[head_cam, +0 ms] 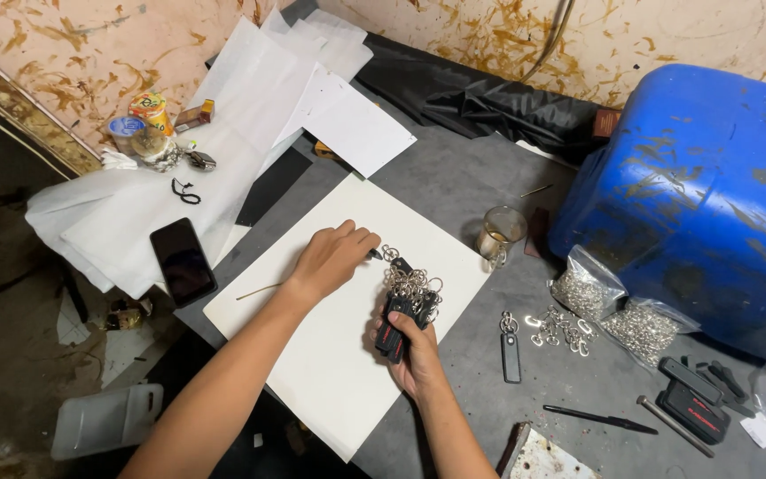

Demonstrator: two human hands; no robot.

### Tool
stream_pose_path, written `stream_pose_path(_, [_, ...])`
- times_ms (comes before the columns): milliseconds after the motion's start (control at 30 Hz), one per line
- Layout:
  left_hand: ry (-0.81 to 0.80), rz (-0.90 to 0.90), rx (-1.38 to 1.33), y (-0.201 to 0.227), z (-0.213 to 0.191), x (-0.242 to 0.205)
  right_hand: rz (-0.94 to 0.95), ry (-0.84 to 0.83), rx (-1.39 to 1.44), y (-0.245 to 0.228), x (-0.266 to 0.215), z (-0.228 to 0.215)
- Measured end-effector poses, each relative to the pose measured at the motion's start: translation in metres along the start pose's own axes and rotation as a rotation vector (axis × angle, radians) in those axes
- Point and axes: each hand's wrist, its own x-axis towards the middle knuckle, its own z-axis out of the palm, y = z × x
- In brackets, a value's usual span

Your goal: Sorting through a pile of leather keychains and cleaning one with a damp cloth at a workbench.

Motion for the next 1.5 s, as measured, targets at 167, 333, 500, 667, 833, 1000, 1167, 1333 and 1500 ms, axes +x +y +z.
stream_pose_path(167, [0.59, 0.108, -0.357, 0.045, -0.061, -0.016, 0.013, -0.016, 0.04, 0.0, 0.002, -0.005])
stream_pose_path(333, [0.673, 0.077, -0.533, 0.096, -0.059, -0.039, 0.011, -0.008, 0.216, 0.014, 0.022, -0.043])
stream_pose_path(500, [0.573, -0.072, -0.855, 0.113, -0.07, -0.051, 0.009, 0.024, 0.314, 0.017, 0.034, -0.056])
stream_pose_path(667, [0.399, -0.177, -1.073, 0.126, -0.07, -0.065, 0.007, 0.045, 0.316, 0.014, 0.025, -0.047])
stream_pose_path(833, [0.36, -0.212, -0.883, 0.14, -0.08, -0.073, 0.113, -0.054, 0.226, 0.004, 0.017, -0.041])
stream_pose_path(1000, [0.427, -0.389, -0.779, 0.137, -0.07, -0.089, 0.13, 0.036, 0.119, 0.0, -0.004, -0.031])
stream_pose_path(1167, [0.362, -0.783, -1.225, 0.134, -0.056, -0.092, 0.126, -0.02, 0.207, -0.011, -0.065, -0.018])
stream_pose_path(1333, [-0.3, -0.96, -0.824, 0.128, -0.1, -0.033, 0.033, 0.079, 0.12, -0.043, -0.14, -0.029])
stream_pose_path(1500, [-0.528, -1.009, -0.634, 0.104, -0.052, 0.04, 0.07, 0.014, -0.071, -0.058, -0.207, -0.072])
